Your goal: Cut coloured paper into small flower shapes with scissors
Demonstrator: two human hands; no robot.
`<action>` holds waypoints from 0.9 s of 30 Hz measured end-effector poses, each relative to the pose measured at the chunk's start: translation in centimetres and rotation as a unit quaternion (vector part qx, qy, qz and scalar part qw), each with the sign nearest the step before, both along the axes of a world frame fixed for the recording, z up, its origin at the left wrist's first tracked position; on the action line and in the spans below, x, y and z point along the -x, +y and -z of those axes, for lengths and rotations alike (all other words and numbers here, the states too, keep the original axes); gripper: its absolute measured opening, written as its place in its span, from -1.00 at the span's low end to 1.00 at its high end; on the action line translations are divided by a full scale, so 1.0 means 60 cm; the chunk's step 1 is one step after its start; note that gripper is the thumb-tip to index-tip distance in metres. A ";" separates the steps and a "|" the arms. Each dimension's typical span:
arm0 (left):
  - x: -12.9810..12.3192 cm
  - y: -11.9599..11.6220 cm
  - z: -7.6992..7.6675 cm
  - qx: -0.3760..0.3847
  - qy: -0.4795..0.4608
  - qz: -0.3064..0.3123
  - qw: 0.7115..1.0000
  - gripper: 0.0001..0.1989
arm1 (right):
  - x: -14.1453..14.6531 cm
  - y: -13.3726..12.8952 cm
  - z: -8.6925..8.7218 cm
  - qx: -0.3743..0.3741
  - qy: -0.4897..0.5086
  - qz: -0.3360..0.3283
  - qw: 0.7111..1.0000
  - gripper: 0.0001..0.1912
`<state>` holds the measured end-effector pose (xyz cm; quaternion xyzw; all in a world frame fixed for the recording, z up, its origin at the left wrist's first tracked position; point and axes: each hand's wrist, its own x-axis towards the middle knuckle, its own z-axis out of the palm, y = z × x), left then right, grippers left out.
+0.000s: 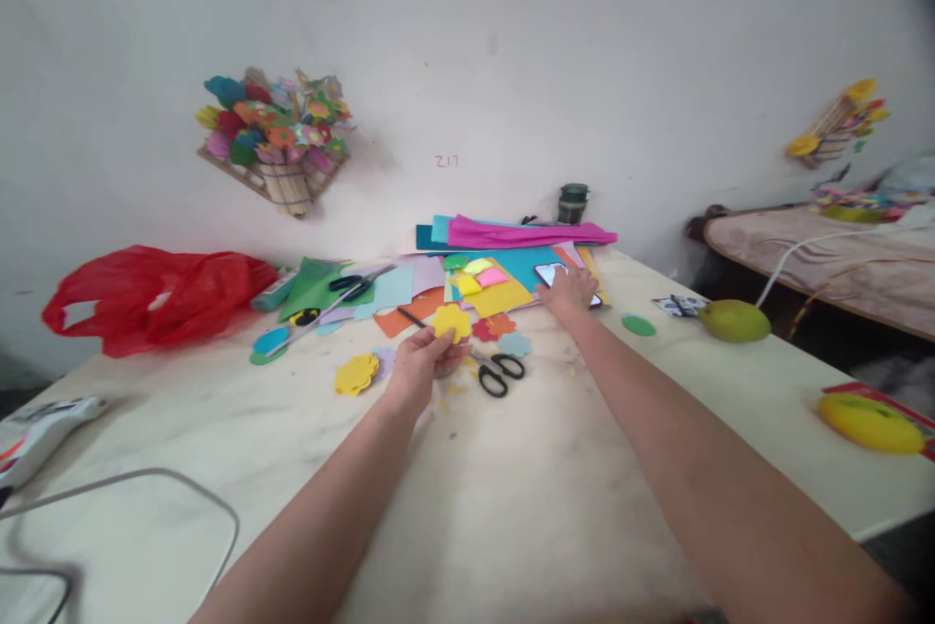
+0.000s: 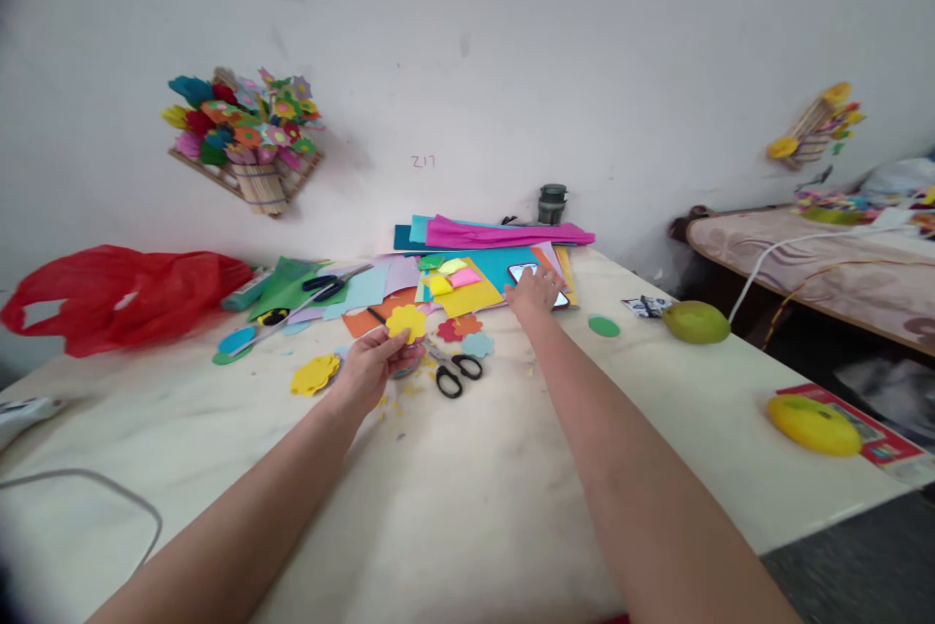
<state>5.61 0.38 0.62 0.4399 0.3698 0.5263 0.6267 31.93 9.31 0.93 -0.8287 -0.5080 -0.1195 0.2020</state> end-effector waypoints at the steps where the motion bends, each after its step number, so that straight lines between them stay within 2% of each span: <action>1: 0.001 0.002 0.000 0.003 0.002 0.008 1.000 -0.71 | 0.014 -0.007 -0.005 -0.005 0.008 -0.027 1.000 -0.53; 4: 0.003 0.003 -0.003 0.006 0.008 0.027 1.000 -0.72 | 0.066 -0.035 -0.021 -0.007 0.105 -0.130 0.986 -0.64; 6: 0.006 0.001 -0.007 0.003 0.015 0.039 0.999 -0.72 | 0.103 -0.059 -0.029 0.002 0.225 -0.202 0.953 -0.71; 7: 0.009 -0.002 -0.008 0.002 0.020 0.049 0.999 -0.72 | 0.120 -0.072 -0.032 0.013 0.308 -0.237 0.921 -0.69; 10: 0.022 -0.013 -0.012 -0.012 0.042 0.099 0.994 -0.72 | 0.160 -0.111 -0.035 0.050 0.519 -0.317 0.792 -0.57; 12: 0.032 -0.022 -0.013 -0.007 0.063 0.118 0.991 -0.71 | 0.176 -0.134 -0.034 0.077 0.573 -0.350 0.737 -0.56; 13: 0.037 -0.026 -0.013 -0.005 0.074 0.125 0.989 -0.71 | 0.182 -0.143 -0.032 0.080 0.582 -0.367 0.721 -0.59; 15: 0.046 -0.034 -0.012 -0.005 0.088 0.127 0.988 -0.74 | 0.191 -0.154 -0.026 0.068 0.583 -0.394 0.707 -0.69; 17: 0.050 -0.040 -0.010 0.004 0.079 0.095 0.992 -0.75 | 0.198 -0.159 -0.017 0.039 0.581 -0.408 0.703 -0.75; 20: 0.048 -0.043 -0.006 0.034 -0.009 0.012 0.999 -0.65 | 0.208 -0.157 -0.001 -0.001 0.588 -0.406 0.700 -0.78; 23: 0.042 -0.038 -0.001 0.100 -0.075 -0.027 0.992 -0.50 | 0.216 -0.153 0.013 -0.012 0.585 -0.400 0.706 -0.79; 25: 0.038 -0.034 0.005 0.104 -0.085 -0.026 0.991 -0.54 | 0.218 -0.152 0.017 -0.014 0.583 -0.392 0.711 -0.80; 27: 0.037 -0.029 0.014 0.072 -0.085 -0.009 0.994 -0.72 | 0.218 -0.154 0.018 -0.020 0.578 -0.389 0.717 -0.81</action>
